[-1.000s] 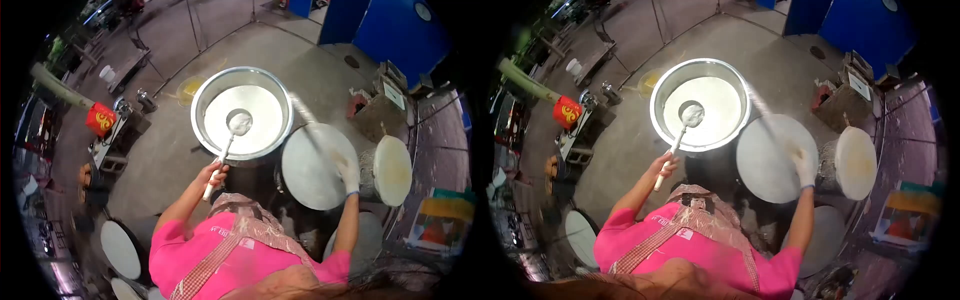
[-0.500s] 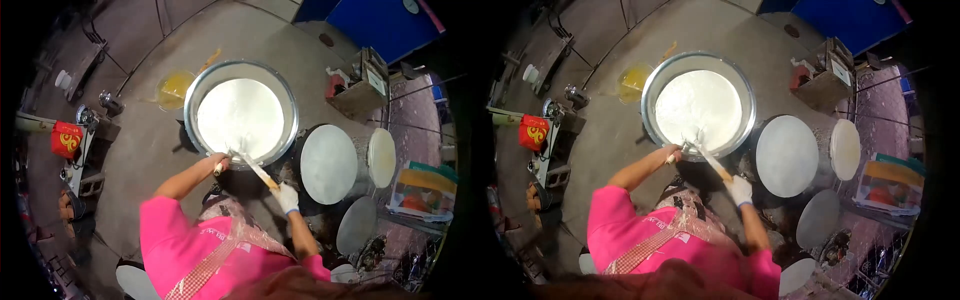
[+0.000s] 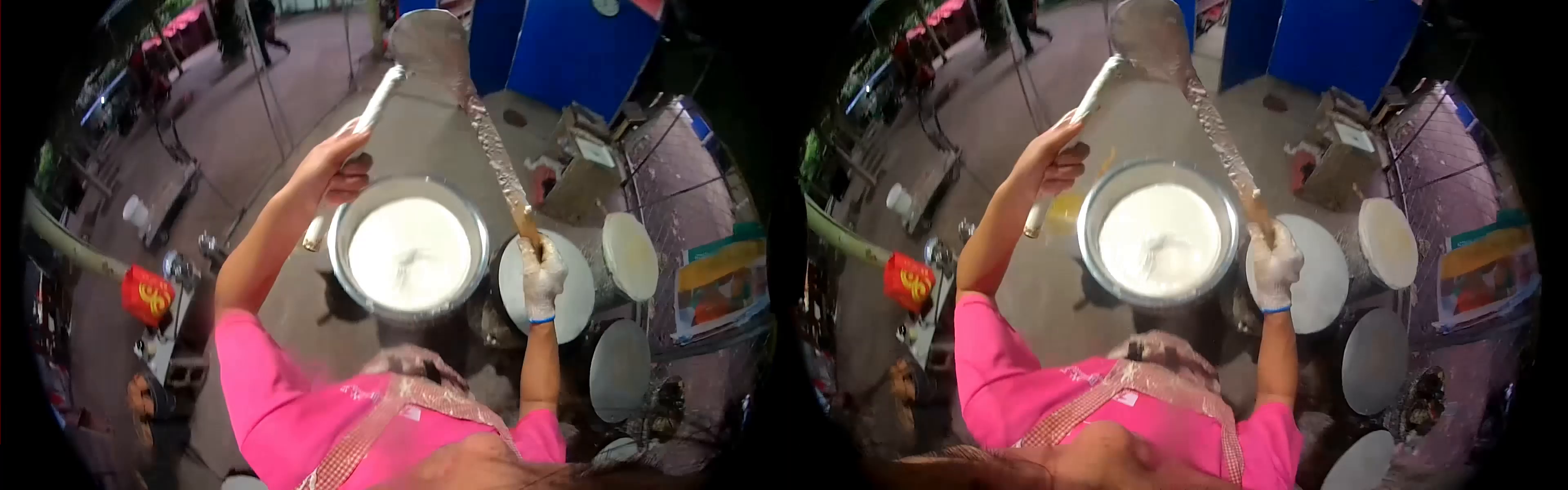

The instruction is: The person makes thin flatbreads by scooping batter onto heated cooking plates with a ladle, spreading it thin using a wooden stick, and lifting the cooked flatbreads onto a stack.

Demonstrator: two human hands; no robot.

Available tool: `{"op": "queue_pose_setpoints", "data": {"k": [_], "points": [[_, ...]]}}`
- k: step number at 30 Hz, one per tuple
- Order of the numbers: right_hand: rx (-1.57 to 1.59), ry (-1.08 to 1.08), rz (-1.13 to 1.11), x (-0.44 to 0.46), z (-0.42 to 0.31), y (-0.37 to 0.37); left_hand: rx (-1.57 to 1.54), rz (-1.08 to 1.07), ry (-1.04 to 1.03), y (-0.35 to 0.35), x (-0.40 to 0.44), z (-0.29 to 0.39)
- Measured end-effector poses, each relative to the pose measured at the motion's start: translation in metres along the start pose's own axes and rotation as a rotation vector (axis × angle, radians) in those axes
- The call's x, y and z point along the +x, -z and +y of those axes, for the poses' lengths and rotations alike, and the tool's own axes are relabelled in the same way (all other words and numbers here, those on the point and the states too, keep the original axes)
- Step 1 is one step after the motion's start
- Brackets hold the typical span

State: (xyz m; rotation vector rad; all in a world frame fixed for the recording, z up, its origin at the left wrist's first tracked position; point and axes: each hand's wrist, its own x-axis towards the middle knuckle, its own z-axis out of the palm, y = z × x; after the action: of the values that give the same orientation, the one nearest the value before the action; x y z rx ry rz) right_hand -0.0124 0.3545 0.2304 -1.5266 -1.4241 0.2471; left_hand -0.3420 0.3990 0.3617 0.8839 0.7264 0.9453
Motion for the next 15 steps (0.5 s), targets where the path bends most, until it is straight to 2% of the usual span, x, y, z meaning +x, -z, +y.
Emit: {"op": "queue_pose_setpoints", "data": {"k": [1, 3, 4, 5, 6, 7, 9, 11, 12, 13, 15], "points": [[0.076, -0.047, 0.014, 0.004, -0.007, 0.005, 0.122, -0.001, -0.078, 0.000, 0.002, 0.009], [0.442, -0.151, -0.055, -0.006, 0.014, -0.012, 0.232, 0.027, -0.166, 0.016, 0.015, -0.003], [0.787, -0.212, -0.173, -0.017, 0.060, -0.042, 0.201, 0.004, -0.119, 0.045, 0.028, -0.026], [0.738, -0.191, -0.215, -0.037, 0.108, -0.071, 0.169, -0.011, -0.062, 0.073, 0.044, -0.054], [0.666, -0.265, -0.244, -0.055, 0.103, -0.075, -0.005, -0.024, 0.172, 0.084, 0.047, -0.079], [0.483, -0.399, -0.417, -0.076, 0.139, -0.086, -0.173, -0.026, 0.422, 0.095, 0.051, -0.102], [0.150, -0.627, -0.480, -0.110, 0.127, -0.063, -0.724, 0.110, 0.808, 0.128, 0.087, -0.154], [-0.108, -0.546, -0.489, -0.126, 0.106, -0.018, -0.656, 0.056, 0.798, 0.121, 0.074, -0.174], [-0.091, -0.501, -0.398, -0.135, 0.113, -0.003, -0.719, -0.099, 0.803, 0.103, 0.061, -0.159], [-0.024, -0.505, -0.355, -0.136, 0.102, 0.018, -0.686, -0.120, 0.818, 0.094, 0.057, -0.158], [0.194, -0.497, -0.284, -0.143, 0.100, 0.037, -0.077, -0.059, 0.431, 0.050, 0.036, -0.169]]}}
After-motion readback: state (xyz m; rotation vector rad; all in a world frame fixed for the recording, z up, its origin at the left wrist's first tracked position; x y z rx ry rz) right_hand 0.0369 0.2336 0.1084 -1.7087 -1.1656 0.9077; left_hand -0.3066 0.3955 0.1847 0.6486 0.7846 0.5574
